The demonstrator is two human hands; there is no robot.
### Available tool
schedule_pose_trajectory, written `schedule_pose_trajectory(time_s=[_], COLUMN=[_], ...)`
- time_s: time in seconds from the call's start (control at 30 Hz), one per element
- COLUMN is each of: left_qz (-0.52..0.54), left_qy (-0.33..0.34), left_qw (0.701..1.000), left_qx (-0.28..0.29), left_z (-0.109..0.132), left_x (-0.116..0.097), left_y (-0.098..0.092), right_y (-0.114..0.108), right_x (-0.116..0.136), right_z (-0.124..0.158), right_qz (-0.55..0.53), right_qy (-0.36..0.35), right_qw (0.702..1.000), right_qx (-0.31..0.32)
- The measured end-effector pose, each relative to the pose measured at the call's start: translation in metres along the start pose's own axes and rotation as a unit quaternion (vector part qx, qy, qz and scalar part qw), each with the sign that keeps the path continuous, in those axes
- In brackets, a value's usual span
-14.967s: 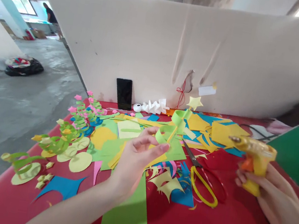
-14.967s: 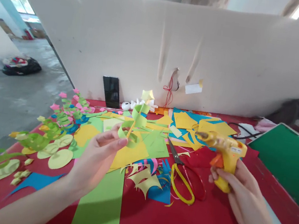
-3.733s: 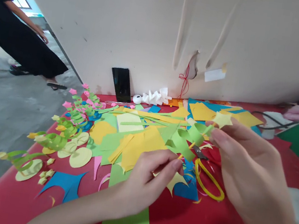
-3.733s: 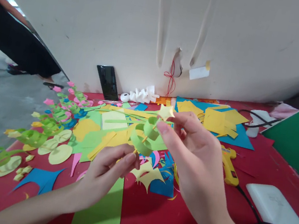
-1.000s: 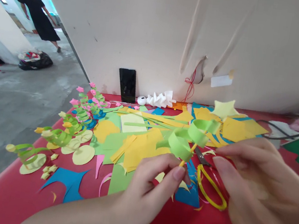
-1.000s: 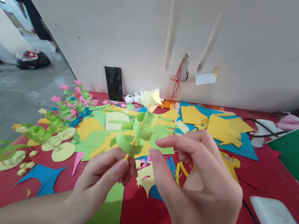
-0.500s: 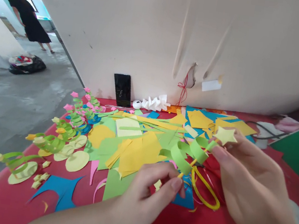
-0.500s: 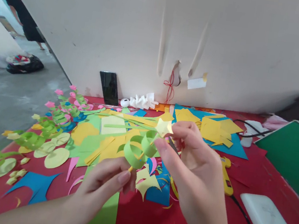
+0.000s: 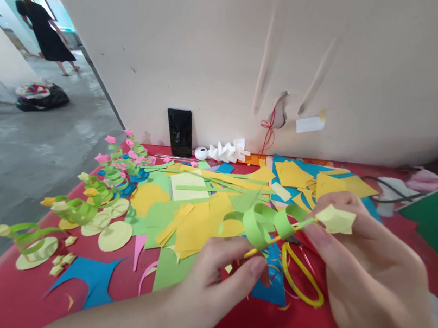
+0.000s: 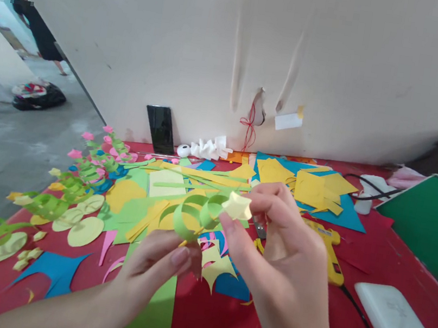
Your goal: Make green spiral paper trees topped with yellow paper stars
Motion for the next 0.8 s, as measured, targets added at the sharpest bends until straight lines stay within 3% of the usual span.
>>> schedule_pose_trajectory(time_s=[0.13,0.8], left_qz=[0.007,0.028], left_qy=[-0.007,-0.041], left_qw=[1.0,0.999], left_qx=[0.013,0.011], left_z=[0.001,0.002], left_x=[0.004,0.011], left_y=[0.001,0.001], right_y=[0.005,0.007], right_x=[0.012,0.028], right_z=[0.001,0.009], right_qz=[0.022,0.089], right_qy=[-0.046,-0.141], right_qw=[0.999,0.986], right_qx=[0.004,-0.003])
Point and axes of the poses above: each hand's wrist, its own z-axis away from the middle knuckle, its own y-axis out of the palm, x = y × z, the point moved 8 cm from there along -z, towards the middle knuckle, and after that the axes turned 2 degrees about y, right-handed, at the moved point
